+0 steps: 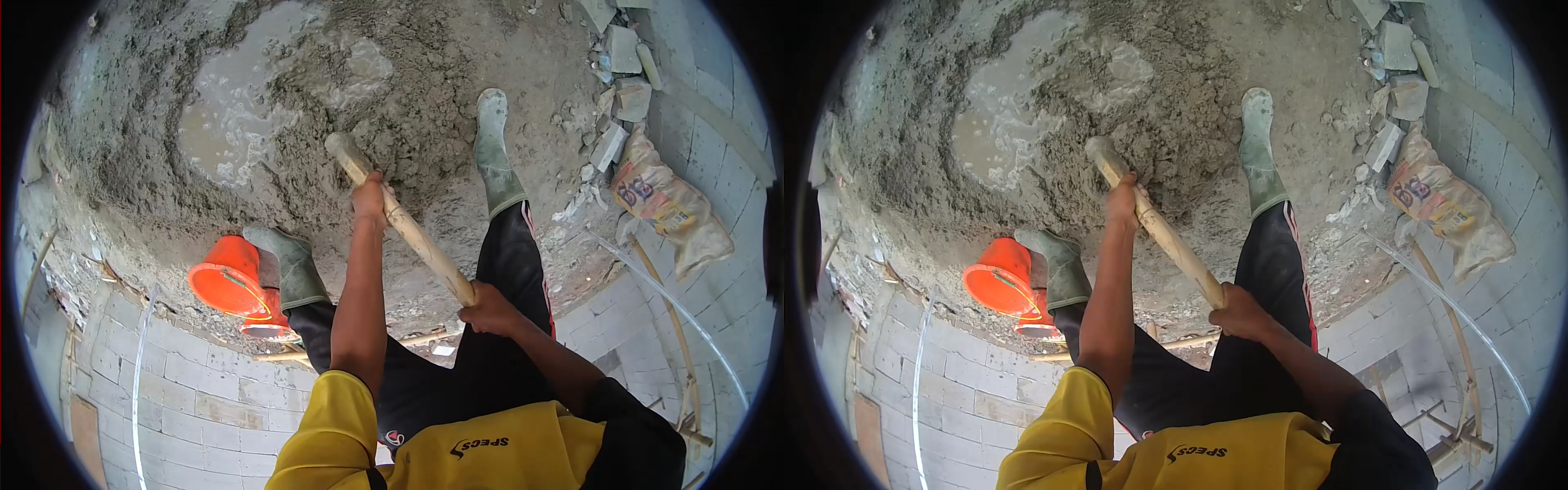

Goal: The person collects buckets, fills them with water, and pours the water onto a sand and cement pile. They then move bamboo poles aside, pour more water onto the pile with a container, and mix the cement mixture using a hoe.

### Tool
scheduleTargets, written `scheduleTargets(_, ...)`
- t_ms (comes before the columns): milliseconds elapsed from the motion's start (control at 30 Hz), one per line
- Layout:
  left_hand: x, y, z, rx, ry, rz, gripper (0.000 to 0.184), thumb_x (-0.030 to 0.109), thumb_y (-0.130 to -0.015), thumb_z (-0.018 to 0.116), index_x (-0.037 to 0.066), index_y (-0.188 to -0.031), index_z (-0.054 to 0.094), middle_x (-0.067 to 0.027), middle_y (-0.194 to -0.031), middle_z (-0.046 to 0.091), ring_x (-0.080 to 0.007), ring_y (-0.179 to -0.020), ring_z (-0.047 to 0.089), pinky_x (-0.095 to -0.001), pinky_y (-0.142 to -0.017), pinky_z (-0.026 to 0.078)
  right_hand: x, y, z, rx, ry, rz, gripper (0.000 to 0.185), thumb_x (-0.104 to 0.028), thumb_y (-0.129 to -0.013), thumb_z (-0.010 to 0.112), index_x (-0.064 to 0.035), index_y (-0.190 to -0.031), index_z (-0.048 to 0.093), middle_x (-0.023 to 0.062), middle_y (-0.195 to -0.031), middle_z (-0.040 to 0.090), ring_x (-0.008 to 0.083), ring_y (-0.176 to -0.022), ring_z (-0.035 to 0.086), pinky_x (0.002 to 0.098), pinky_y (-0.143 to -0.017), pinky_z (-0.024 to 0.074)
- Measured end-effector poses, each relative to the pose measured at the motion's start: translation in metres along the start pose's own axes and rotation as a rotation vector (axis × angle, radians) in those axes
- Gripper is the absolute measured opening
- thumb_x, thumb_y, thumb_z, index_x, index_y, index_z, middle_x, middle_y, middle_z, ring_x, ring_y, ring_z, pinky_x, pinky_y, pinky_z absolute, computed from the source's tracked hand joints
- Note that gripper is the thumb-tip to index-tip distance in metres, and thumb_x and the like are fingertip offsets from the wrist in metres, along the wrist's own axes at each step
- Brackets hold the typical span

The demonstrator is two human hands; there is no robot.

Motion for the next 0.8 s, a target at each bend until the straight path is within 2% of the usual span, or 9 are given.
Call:
scheduleTargets(67,-0.030,0.022,-0.005,-0.026,0.370,0.018,0.015,0.017,-0.092,0.058,0.004,-0.097,0.052,-0.0049,-0.071,0.051,-0.0185,-0.060,0.053,-0.0385,-0.053,0.047,0.006,0.002,-0.074,0.233,0.660,-0.285,0.041,-0.019,-0.071,0.070,-0.0030,-0.106,0.057,0.0250,-0.086,0.066,0.0399,-0.082,0.068,0.0508,-0.073,0.0529)
scheduleTargets(133,-0.053,0.033,0.004,-0.014,0.622,0.031,0.016,0.019,-0.092,0.058,0.009,-0.093,0.046,-0.0035,-0.076,0.048,-0.0183,-0.064,0.050,-0.0364,-0.062,0.047,-0.009,-0.020,-0.133,0.491,1.058,-0.267,0.030,-0.020,-0.073,0.071,-0.0076,-0.096,0.057,0.0167,-0.084,0.069,0.0366,-0.075,0.069,0.0476,-0.064,0.0545)
scheduleTargets(233,-0.006,0.068,0.007,0.044,0.717,0.219,0.013,0.015,-0.087,0.061,0.012,-0.088,0.049,-0.0013,-0.073,0.048,-0.0178,-0.063,0.048,-0.0346,-0.062,0.046,-0.037,-0.082,-0.160,0.719,1.053,-0.665,0.023,-0.017,-0.074,0.069,-0.0095,-0.091,0.055,0.0139,-0.077,0.066,0.0347,-0.069,0.067,0.0462,-0.059,0.0524)
scheduleTargets(333,0.125,0.143,-0.010,0.031,0.576,0.731,0.015,0.021,-0.090,0.062,0.011,-0.086,0.052,0.0002,-0.071,0.047,-0.0139,-0.063,0.049,-0.0313,-0.060,0.045,-0.124,-0.107,-0.115,0.796,0.759,-1.030,0.024,-0.007,-0.069,0.069,-0.0103,-0.086,0.052,0.0128,-0.070,0.061,0.0358,-0.067,0.064,0.0466,-0.061,0.0500)
scheduleTargets(467,0.274,0.192,0.023,0.102,0.165,1.104,0.020,0.021,-0.092,0.062,0.004,-0.084,0.055,-0.0038,-0.071,0.055,-0.0125,-0.062,0.054,-0.0283,-0.052,0.044,-0.192,-0.119,-0.050,0.663,0.345,-0.914,0.022,-0.010,-0.072,0.071,-0.0074,-0.087,0.056,0.0175,-0.079,0.065,0.0370,-0.069,0.064,0.0437,-0.060,0.0507)
scheduleTargets(567,0.240,0.097,0.070,0.129,-0.393,0.854,0.025,0.023,-0.090,0.062,0.000,-0.081,0.061,-0.0074,-0.062,0.059,-0.0141,-0.056,0.057,-0.0312,-0.052,0.046,-0.113,-0.136,0.004,0.524,-0.031,-0.851,0.023,-0.007,-0.073,0.068,-0.0011,-0.093,0.058,0.0177,-0.073,0.065,0.0300,-0.056,0.064,0.0413,-0.054,0.0486)
scheduleTargets(600,0.189,0.034,0.073,0.085,-0.597,0.667,0.039,0.025,-0.086,0.063,-0.013,-0.093,0.062,-0.0177,-0.073,0.066,-0.0243,-0.060,0.064,-0.0344,-0.059,0.051,-0.055,-0.149,0.039,0.217,-0.213,-0.442,0.030,-0.004,-0.073,0.064,0.0046,-0.100,0.056,0.0120,-0.068,0.059,0.0220,-0.049,0.059,0.0377,-0.049,0.0472)
scheduleTargets(667,0.047,-0.116,0.040,0.110,-0.997,0.255,0.057,0.031,-0.084,0.062,-0.017,-0.115,0.058,-0.0317,-0.098,0.067,-0.0370,-0.092,0.067,-0.0384,-0.082,0.051,0.001,-0.116,0.083,0.058,-0.536,0.001,0.028,-0.001,-0.073,0.062,0.0054,-0.098,0.050,0.0063,-0.064,0.052,0.0155,-0.045,0.053,0.0312,-0.039,0.0417)
scheduleTargets(800,-0.008,-0.089,0.024,0.008,-0.500,-0.132,0.037,0.019,-0.090,0.059,-0.010,-0.113,0.056,-0.0115,-0.073,0.060,-0.0219,-0.058,0.057,-0.0396,-0.053,0.047,-0.018,-0.075,0.065,-0.029,-0.462,0.087,0.028,-0.002,-0.073,0.063,0.0055,-0.096,0.049,0.0070,-0.064,0.053,0.0152,-0.047,0.054,0.0310,-0.038,0.0402)
Point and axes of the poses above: each hand's wrist, its own y-axis away from the middle knuckle, its own z-axis out of the palm, x = y × z, the point moved 10 cm from there along -y, towards the middle knuckle
